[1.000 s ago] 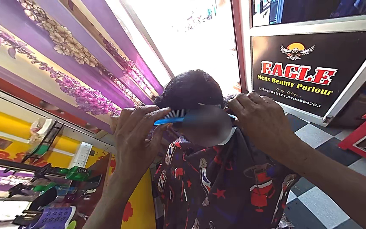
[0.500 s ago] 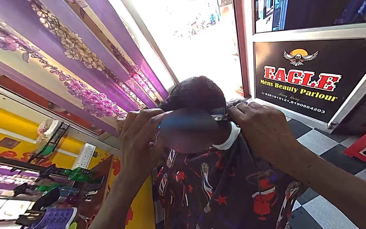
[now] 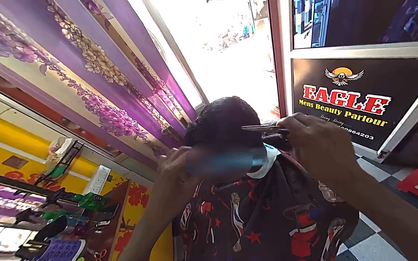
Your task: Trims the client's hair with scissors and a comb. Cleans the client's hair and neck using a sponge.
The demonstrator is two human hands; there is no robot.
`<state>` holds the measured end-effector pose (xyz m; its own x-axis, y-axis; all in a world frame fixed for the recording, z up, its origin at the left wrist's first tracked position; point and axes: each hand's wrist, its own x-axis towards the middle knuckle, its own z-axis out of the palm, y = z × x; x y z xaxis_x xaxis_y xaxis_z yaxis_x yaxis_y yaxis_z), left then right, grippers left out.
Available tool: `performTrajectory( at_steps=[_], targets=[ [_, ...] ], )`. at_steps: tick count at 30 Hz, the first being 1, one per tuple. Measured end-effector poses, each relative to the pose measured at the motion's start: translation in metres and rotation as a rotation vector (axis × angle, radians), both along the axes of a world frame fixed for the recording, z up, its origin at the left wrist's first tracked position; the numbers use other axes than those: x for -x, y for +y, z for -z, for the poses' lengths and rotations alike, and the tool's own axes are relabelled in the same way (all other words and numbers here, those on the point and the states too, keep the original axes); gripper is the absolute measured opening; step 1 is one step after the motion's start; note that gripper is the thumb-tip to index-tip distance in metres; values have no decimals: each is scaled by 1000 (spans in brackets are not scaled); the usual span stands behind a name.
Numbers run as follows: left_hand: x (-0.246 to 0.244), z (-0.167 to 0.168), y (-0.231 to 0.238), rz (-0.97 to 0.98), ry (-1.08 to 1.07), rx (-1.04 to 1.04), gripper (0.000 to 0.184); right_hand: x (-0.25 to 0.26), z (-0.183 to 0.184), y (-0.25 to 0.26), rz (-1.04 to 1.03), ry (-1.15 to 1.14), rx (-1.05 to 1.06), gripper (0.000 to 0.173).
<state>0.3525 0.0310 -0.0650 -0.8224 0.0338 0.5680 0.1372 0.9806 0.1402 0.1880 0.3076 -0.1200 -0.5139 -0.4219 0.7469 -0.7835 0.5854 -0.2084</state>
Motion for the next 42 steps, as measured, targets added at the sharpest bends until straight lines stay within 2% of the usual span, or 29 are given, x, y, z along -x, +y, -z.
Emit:
performTrajectory(
  at_steps=[2, 4, 6, 9, 11, 18, 23, 26, 30, 32, 36, 42],
  targets=[
    [-1, 6, -5, -16, -42, -159, 35, 6, -5, 9, -1, 0, -15, 22],
    [5, 8, -9, 2, 72, -210, 36, 11, -10, 14, 12, 51, -48, 21],
    [12, 7, -13, 0, 186, -166, 34, 14, -16, 15, 15, 69, -102, 23],
    [20, 6, -15, 5, 304, -83, 32, 14, -28, 11, 36, 73, -222, 41],
    [23, 7, -15, 11, 377, -16, 30, 12, -35, 5, 46, 105, -273, 46],
    [25, 6, -11, 19, 470, 53, 27, -4, -47, -18, 21, 227, -317, 22],
    [26, 5, -11, 18, 489, 30, 30, -6, -49, -14, 4, 190, -316, 27],
    [26, -4, -5, -39, 475, -28, 32, 1, -46, -5, -13, 103, -207, 28],
    [28, -14, -4, 48, 362, -95, 22, 4, -36, 8, -8, 18, -16, 16],
    [27, -6, -9, 72, 294, -90, 22, 6, -29, 16, 9, -35, 19, 16],
    [26, 35, -25, 115, 305, -78, 21, 6, -18, 32, 45, -88, -39, 20],
    [21, 94, -15, 86, 350, -127, 21, 0, -28, 41, 60, -93, -153, 21]
  ],
)
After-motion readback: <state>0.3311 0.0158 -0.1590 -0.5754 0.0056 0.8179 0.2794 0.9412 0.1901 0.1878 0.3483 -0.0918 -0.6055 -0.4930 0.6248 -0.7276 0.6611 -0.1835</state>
